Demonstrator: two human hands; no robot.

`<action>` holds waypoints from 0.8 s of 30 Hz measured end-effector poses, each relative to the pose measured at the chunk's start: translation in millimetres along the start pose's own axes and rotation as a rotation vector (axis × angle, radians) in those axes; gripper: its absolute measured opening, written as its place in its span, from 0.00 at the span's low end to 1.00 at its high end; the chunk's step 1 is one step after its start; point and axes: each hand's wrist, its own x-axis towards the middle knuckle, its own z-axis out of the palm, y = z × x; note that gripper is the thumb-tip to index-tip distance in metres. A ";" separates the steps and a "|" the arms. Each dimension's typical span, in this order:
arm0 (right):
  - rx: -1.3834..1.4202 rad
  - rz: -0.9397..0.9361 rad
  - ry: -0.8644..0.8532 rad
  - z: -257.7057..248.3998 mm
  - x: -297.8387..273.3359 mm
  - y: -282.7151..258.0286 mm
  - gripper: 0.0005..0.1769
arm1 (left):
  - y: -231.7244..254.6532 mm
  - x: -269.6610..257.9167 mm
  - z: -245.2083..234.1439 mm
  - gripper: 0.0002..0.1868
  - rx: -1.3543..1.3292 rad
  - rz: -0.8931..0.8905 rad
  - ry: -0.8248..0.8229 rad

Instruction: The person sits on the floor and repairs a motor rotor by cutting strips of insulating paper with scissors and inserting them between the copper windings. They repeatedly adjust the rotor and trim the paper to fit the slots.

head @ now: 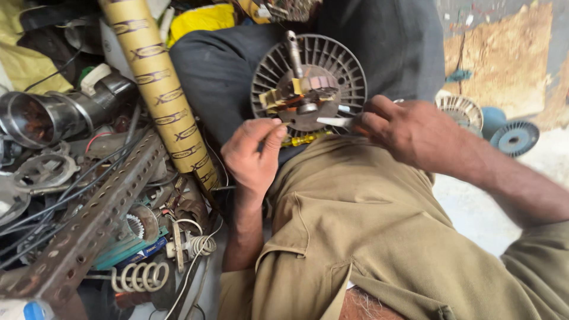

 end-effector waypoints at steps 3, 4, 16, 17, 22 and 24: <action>-0.267 -0.065 -0.197 9.0 -6.2 2.5 0.21 | 8.1 1.0 -3.5 0.08 0.331 0.382 -0.218; -0.236 -0.076 -0.124 10.2 -9.2 2.1 0.18 | 12.5 1.7 -3.2 0.09 0.378 0.428 -0.295; 2.117 0.162 -0.212 39.0 37.3 -10.1 0.18 | 42.8 11.1 17.2 0.17 0.292 0.568 -0.433; 2.091 0.133 -0.239 43.8 35.0 -7.0 0.18 | 41.4 9.4 13.5 0.17 0.265 0.537 -0.393; 1.771 0.077 -0.064 45.9 32.5 -1.9 0.12 | 26.8 9.4 2.6 0.18 0.268 0.585 -0.482; 1.710 -0.001 0.029 40.3 34.3 -0.5 0.10 | 23.2 9.4 -0.5 0.16 0.291 0.539 -0.459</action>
